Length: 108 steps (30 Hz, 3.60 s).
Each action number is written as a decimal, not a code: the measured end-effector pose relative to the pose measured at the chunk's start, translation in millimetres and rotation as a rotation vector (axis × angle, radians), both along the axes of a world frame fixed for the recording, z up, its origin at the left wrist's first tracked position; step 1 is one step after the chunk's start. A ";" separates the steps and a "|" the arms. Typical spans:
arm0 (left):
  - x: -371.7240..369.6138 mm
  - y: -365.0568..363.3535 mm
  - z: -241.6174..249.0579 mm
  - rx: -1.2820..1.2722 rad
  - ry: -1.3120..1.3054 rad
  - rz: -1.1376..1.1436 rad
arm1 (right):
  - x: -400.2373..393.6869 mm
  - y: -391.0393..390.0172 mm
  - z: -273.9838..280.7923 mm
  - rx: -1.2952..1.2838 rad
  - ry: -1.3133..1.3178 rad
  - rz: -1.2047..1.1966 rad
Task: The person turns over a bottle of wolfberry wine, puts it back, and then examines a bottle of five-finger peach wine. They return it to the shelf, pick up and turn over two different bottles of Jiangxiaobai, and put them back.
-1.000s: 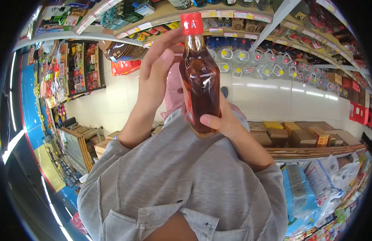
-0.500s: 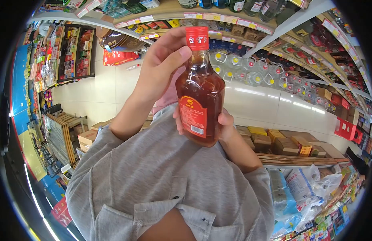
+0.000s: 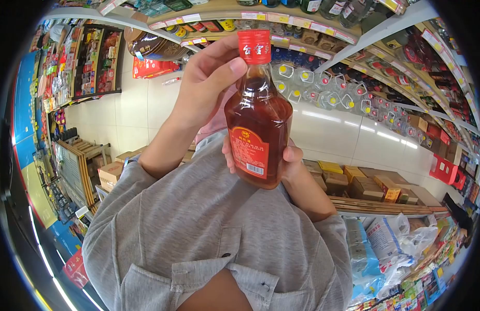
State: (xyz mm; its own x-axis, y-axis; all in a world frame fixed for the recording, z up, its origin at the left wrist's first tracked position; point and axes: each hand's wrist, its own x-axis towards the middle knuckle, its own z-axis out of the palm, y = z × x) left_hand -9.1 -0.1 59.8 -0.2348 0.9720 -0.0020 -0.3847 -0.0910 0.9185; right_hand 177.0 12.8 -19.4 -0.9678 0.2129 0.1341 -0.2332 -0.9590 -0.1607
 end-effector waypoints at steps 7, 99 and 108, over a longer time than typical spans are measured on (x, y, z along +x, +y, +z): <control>2.0 -1.9 -2.8 0.005 0.009 0.040 | -3.3 -1.7 0.8 -0.007 0.047 0.077; 15.1 25.1 -10.8 -0.128 -0.231 -0.064 | -9.9 -6.1 1.1 -0.304 0.249 0.126; 15.9 24.8 -17.2 -0.062 -0.241 -0.080 | -7.2 -8.9 -2.4 -0.310 0.220 0.123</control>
State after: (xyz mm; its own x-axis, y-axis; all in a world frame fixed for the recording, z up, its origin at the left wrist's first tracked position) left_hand 6.9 24.7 42.6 -0.1431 0.9837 -0.1089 -0.5968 0.0020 0.8024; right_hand 169.8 3.9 -21.8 -0.9439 0.1601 0.2890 -0.1101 -0.9772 0.1817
